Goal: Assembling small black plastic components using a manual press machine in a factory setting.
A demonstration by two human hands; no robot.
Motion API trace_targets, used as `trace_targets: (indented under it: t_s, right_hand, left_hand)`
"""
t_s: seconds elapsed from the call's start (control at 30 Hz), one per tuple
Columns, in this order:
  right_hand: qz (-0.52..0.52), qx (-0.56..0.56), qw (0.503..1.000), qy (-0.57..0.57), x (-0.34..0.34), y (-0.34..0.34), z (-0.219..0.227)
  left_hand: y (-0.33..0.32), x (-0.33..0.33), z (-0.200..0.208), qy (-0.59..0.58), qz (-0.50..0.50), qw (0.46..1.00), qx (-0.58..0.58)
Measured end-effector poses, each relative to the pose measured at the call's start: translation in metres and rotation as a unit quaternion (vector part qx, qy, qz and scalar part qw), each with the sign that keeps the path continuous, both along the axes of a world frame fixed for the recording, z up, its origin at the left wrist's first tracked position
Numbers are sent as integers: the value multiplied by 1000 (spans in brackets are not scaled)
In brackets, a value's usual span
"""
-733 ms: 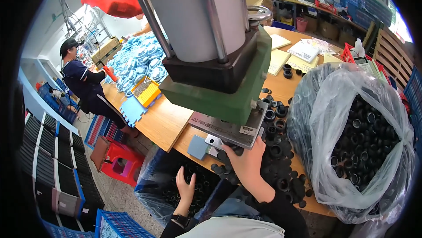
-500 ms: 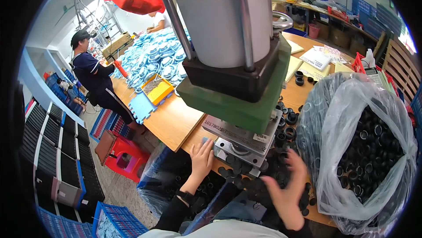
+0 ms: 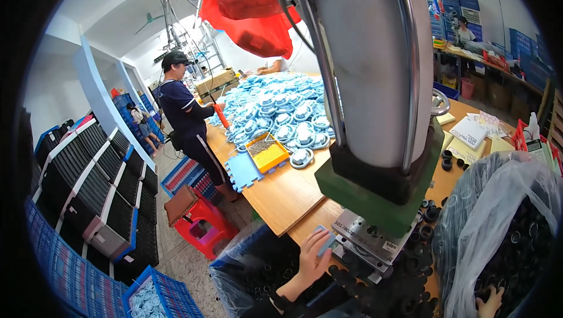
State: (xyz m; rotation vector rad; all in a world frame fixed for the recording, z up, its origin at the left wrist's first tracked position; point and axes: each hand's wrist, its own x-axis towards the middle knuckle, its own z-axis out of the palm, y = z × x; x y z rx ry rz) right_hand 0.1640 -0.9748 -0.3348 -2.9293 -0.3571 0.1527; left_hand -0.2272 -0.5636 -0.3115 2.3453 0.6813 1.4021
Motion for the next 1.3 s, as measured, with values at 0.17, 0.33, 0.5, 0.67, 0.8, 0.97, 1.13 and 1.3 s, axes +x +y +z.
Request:
trace_targets:
  t_s: [0.17, 0.33, 0.5, 0.67, 0.8, 0.97, 1.13, 1.3]
  right_hand:
    - [49, 105, 993, 18, -37, 65, 21]
    - [152, 267, 951, 28, -48, 166, 55]
    - [224, 388, 891, 75, -87, 213, 74]
    - [250, 496, 823, 119, -124, 218, 88]
    - [257, 575, 763, 148, -142, 214, 94]
    - [202, 619, 741, 162, -140, 146, 91]
    - [275, 630, 696, 207, -198, 180, 99]
    - [315, 585, 740, 105, -228, 274, 65]
  left_hand:
    - [-16, 48, 48, -59, -50, 997, -25]
    - [-30, 95, 57, -96, -52, 988, -109]
    - [-28, 94, 49, -76, -11, 994, -73]
    - [-42, 90, 26, -29, 38, 997, -65]
    - [-43, 88, 21, -64, 26, 995, -77]
    - [-35, 20, -1, -105, 59, 979, -164]
    - [-13, -45, -34, 62, 202, 968, -136]
    - [-17, -93, -114, 192, 299, 913, -201]
